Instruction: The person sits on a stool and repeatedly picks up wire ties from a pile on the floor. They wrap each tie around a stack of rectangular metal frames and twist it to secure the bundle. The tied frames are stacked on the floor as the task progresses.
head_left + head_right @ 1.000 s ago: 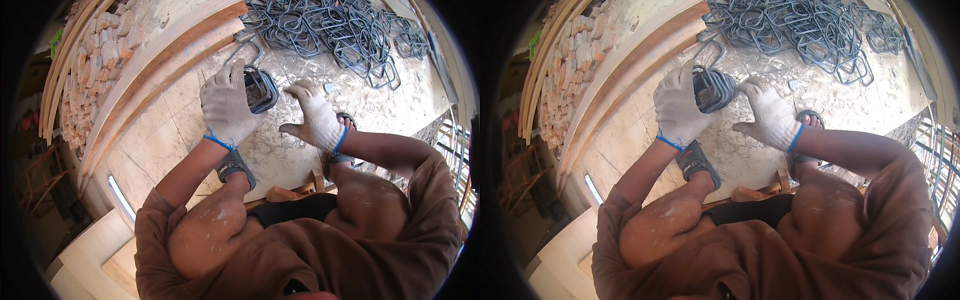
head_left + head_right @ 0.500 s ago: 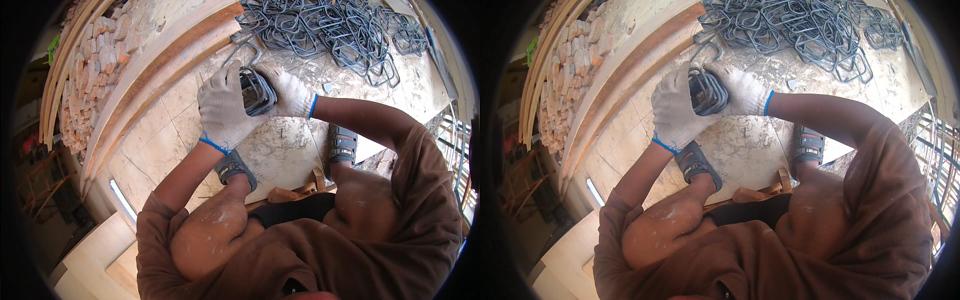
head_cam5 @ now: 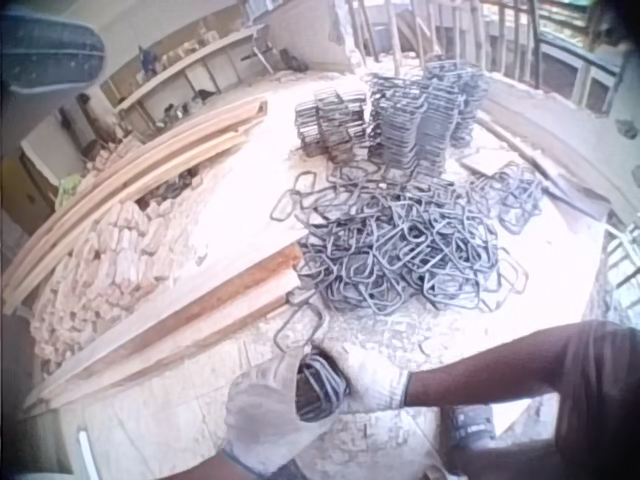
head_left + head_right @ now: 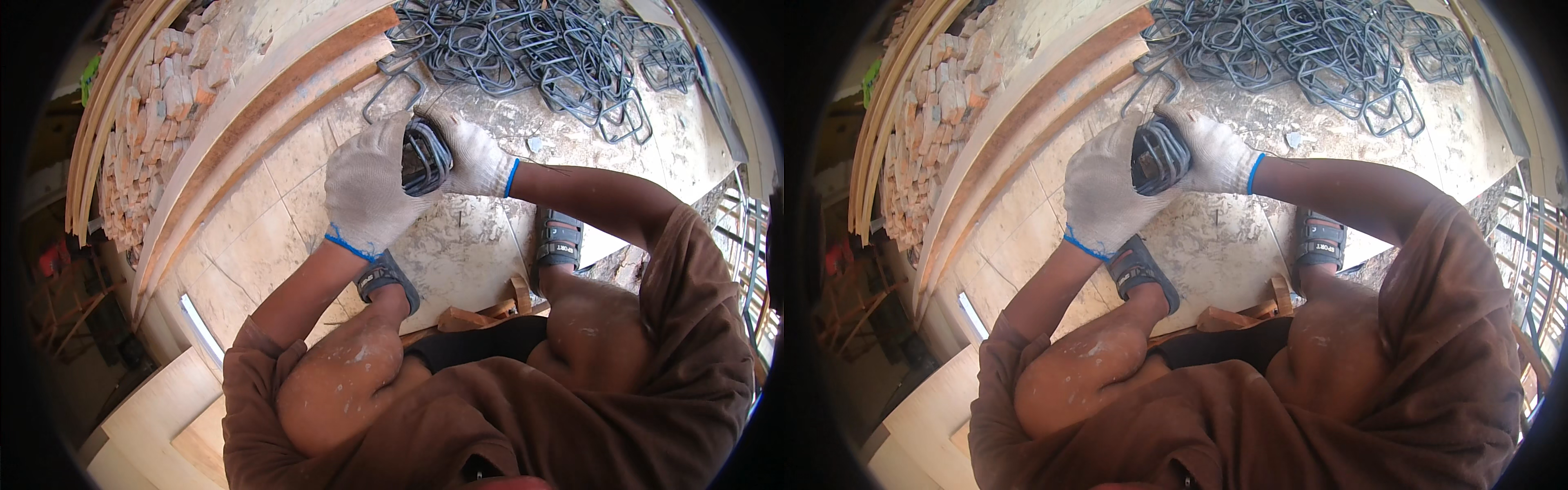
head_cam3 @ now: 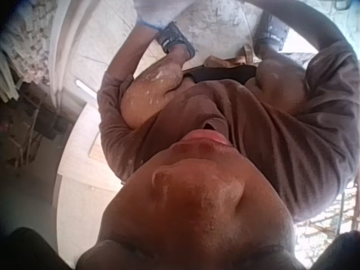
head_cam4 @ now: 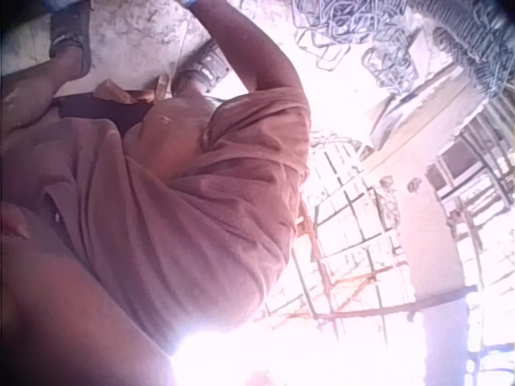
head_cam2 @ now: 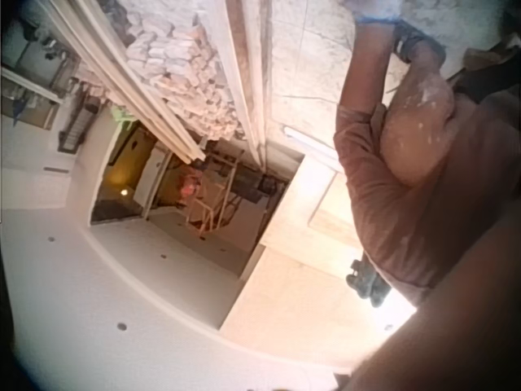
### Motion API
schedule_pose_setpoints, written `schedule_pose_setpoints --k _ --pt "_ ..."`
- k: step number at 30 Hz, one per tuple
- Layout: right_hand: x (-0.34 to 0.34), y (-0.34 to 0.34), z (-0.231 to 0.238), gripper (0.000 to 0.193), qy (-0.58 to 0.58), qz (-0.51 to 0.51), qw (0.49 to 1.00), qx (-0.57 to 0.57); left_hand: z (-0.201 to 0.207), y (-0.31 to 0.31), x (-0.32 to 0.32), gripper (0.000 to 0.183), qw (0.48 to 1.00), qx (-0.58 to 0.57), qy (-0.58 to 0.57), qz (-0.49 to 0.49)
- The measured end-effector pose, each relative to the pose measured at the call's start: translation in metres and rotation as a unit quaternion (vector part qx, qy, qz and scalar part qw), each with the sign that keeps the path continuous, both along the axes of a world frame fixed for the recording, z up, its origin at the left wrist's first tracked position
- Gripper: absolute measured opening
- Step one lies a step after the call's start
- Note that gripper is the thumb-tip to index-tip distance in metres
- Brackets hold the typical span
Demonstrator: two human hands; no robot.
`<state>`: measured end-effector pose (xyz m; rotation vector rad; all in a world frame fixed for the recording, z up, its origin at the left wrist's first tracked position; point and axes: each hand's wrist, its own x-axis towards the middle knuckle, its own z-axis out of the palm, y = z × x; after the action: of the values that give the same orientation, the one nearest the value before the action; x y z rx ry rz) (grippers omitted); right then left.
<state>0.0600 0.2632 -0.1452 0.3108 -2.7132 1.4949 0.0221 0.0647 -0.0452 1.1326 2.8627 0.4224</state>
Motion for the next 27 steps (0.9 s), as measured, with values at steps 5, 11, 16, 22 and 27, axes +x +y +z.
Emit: schedule_pose_setpoints --k 5,11,16,22,27 --pt "0.002 0.003 0.001 0.109 -0.008 0.003 1.000 0.004 0.009 0.002 0.000 0.108 0.999 -0.039 -0.001 -0.006" --pt "0.000 -0.001 -0.004 0.114 0.025 -0.005 1.000 0.011 0.009 -0.015 -0.009 0.119 0.999 -0.054 0.001 -0.004" --pt "0.003 0.002 -0.012 0.116 0.024 -0.017 1.000 0.003 0.016 -0.033 -0.007 0.136 0.990 -0.097 -0.074 0.065" --pt "0.002 -0.004 -0.014 0.119 0.026 -0.017 0.999 0.020 0.004 -0.055 0.001 0.127 0.989 -0.030 -0.090 0.114" --pt "0.003 -0.005 -0.009 0.118 0.024 -0.020 0.999 0.007 0.006 -0.050 0.005 0.111 0.989 -0.044 -0.067 0.122"
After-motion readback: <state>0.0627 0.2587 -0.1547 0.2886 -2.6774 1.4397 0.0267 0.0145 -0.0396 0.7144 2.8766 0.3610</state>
